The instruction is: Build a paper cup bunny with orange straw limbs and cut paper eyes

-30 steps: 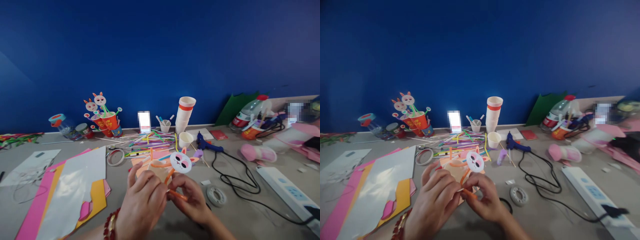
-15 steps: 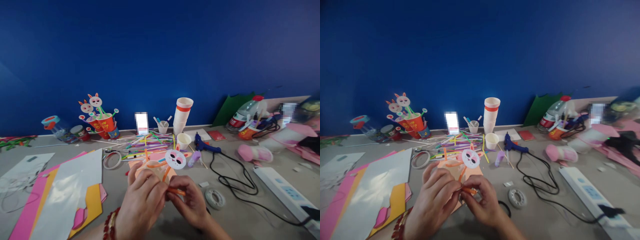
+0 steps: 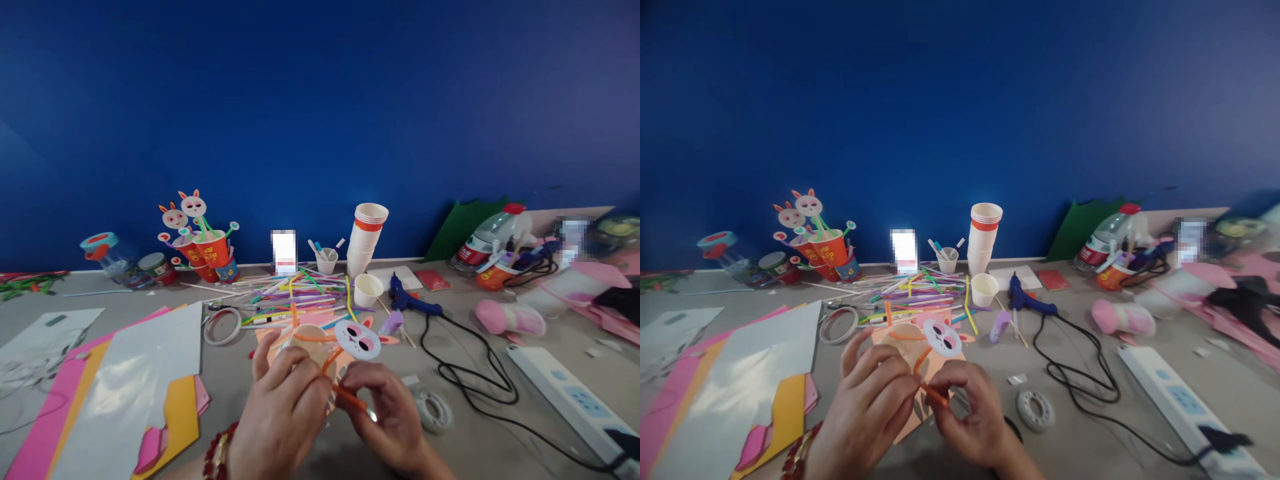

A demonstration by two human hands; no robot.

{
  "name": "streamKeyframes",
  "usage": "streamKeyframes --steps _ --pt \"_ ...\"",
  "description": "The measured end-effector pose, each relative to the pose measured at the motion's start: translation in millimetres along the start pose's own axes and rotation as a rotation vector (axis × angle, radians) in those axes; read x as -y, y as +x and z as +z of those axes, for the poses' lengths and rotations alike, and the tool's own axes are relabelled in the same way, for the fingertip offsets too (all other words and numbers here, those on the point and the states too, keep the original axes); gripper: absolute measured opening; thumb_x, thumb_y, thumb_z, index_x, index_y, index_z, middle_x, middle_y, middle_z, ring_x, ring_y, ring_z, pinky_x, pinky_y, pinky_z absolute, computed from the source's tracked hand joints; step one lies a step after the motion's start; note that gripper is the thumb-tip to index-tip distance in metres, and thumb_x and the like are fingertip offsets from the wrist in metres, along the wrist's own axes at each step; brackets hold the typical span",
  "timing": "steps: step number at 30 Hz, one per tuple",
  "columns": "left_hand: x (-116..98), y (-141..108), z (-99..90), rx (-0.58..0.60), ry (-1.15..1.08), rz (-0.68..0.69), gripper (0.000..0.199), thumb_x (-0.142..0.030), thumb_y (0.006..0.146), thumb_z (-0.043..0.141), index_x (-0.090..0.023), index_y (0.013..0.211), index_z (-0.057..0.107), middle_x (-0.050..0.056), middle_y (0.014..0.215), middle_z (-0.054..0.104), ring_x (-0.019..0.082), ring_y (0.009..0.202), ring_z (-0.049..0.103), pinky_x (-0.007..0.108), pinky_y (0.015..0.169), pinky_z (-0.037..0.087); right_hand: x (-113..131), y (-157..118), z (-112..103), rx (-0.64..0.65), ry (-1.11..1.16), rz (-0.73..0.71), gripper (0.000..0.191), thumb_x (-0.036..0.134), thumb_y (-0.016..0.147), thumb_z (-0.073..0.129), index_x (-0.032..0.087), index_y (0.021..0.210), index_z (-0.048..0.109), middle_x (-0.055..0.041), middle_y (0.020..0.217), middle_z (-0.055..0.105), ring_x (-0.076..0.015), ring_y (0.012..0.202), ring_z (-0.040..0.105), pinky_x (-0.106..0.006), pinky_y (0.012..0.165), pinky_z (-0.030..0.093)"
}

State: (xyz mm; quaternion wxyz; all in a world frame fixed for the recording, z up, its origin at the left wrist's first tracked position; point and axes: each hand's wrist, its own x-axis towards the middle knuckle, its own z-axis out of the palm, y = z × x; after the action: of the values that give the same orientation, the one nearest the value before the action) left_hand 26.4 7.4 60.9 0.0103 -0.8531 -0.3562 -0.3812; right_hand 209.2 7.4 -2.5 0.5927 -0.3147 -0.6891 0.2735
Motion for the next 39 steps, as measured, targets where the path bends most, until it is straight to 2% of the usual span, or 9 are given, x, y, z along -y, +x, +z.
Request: streamKeyframes --steps 4,8,16,23,25,28,31,35,39 --pt "1.4 1.2 -1.8 0.013 -0.023 -0.008 0.017 -0.010 0.092 0.055 -0.022 0.084 0.065 -0.004 0.079 0.071 0.017 0.084 0.060 0.043 0.119 0.015 8.3 12.0 -2.2 0.052 -0.036 -0.101 0.024 0.007 0.085 0.061 0.025 0.099 0.064 -0.0039 0.073 0.072 -0.0195 0.065 0.067 -0.032 0.065 0.055" --pt "4.0 -0.4 -1.7 0.020 -0.047 -0.040 0.014 -0.012 0.091 0.057 -0.022 0.084 0.064 -0.003 0.081 0.071 0.018 0.086 0.060 0.048 0.118 0.016 9.9 16.6 -1.1 0.028 -0.075 -0.155 0.025 0.006 0.085 0.062 0.025 0.101 0.066 -0.0029 0.070 0.072 -0.0187 0.062 0.068 -0.030 0.061 0.054" --pt "6.5 -1.3 -3.2 0.017 -0.079 -0.062 0.012 -0.012 0.091 0.059 -0.022 0.087 0.064 -0.003 0.083 0.070 0.018 0.088 0.060 0.050 0.117 0.017 3.6 12.1 -2.1 -0.021 -0.125 -0.160 0.021 0.010 0.085 0.070 0.025 0.099 0.070 -0.0021 0.073 0.075 -0.0176 0.064 0.070 -0.029 0.065 0.057" --pt "8.5 -2.3 -5.4 0.072 -0.088 -0.079 0.012 -0.012 0.091 0.059 -0.023 0.088 0.063 -0.003 0.085 0.070 0.019 0.088 0.059 0.054 0.116 0.018 2.3 12.8 -4.5 0.014 -0.034 -0.186 0.021 0.005 0.086 0.063 0.024 0.094 0.067 -0.0017 0.070 0.071 -0.0169 0.059 0.065 -0.030 0.060 0.053" --pt "8.3 -2.1 -5.5 0.077 -0.085 -0.082 0.013 -0.011 0.091 0.058 -0.023 0.089 0.063 -0.002 0.085 0.070 0.019 0.089 0.059 0.054 0.116 0.017 0.5 8.4 -4.7 0.027 0.020 -0.133 0.019 0.008 0.089 0.061 0.024 0.097 0.066 -0.0028 0.073 0.070 -0.0178 0.063 0.065 -0.031 0.062 0.053" --pt "8.4 0.6 -6.8 0.050 -0.078 -0.087 0.012 -0.012 0.091 0.059 -0.023 0.088 0.063 -0.003 0.084 0.070 0.019 0.089 0.059 0.053 0.116 0.018 -2.5 0.5 -2.8 -0.018 0.227 0.037 0.012 0.016 0.098 0.053 0.024 0.099 0.061 -0.0028 0.077 0.067 -0.0170 0.064 0.062 -0.030 0.059 0.051" --pt "12.0 5.7 -12.7 0.026 -0.057 -0.086 0.013 -0.010 0.091 0.060 -0.023 0.087 0.062 -0.003 0.083 0.070 0.018 0.088 0.059 0.052 0.115 0.021 -2.8 -0.3 1.5 -0.175 0.439 0.154 0.015 0.023 0.103 0.046 0.025 0.091 0.054 0.0008 0.070 0.064 -0.0147 0.058 0.057 -0.026 0.054 0.048" --pt "23.8 11.7 -29.6 -0.053 0.006 -0.105 0.016 -0.007 0.087 0.063 -0.022 0.084 0.061 -0.002 0.081 0.069 0.019 0.087 0.059 0.054 0.112 0.026 -5.3 6.6 5.7 -0.328 0.521 0.237 0.025 0.029 0.103 0.046 0.023 0.079 0.050 0.0041 0.059 0.056 -0.0123 0.050 0.048 -0.021 0.048 0.043" --pt "35.7 13.5 -47.2 -0.144 0.099 -0.090 0.017 -0.006 0.084 0.066 -0.022 0.086 0.061 -0.001 0.081 0.069 0.020 0.086 0.060 0.054 0.109 0.030 -19.5 3.3 5.6 -0.268 0.474 0.333 0.033 0.035 0.103 0.048 0.023 0.073 0.046 0.0055 0.054 0.050 -0.0107 0.044 0.041 -0.020 0.042 0.035"
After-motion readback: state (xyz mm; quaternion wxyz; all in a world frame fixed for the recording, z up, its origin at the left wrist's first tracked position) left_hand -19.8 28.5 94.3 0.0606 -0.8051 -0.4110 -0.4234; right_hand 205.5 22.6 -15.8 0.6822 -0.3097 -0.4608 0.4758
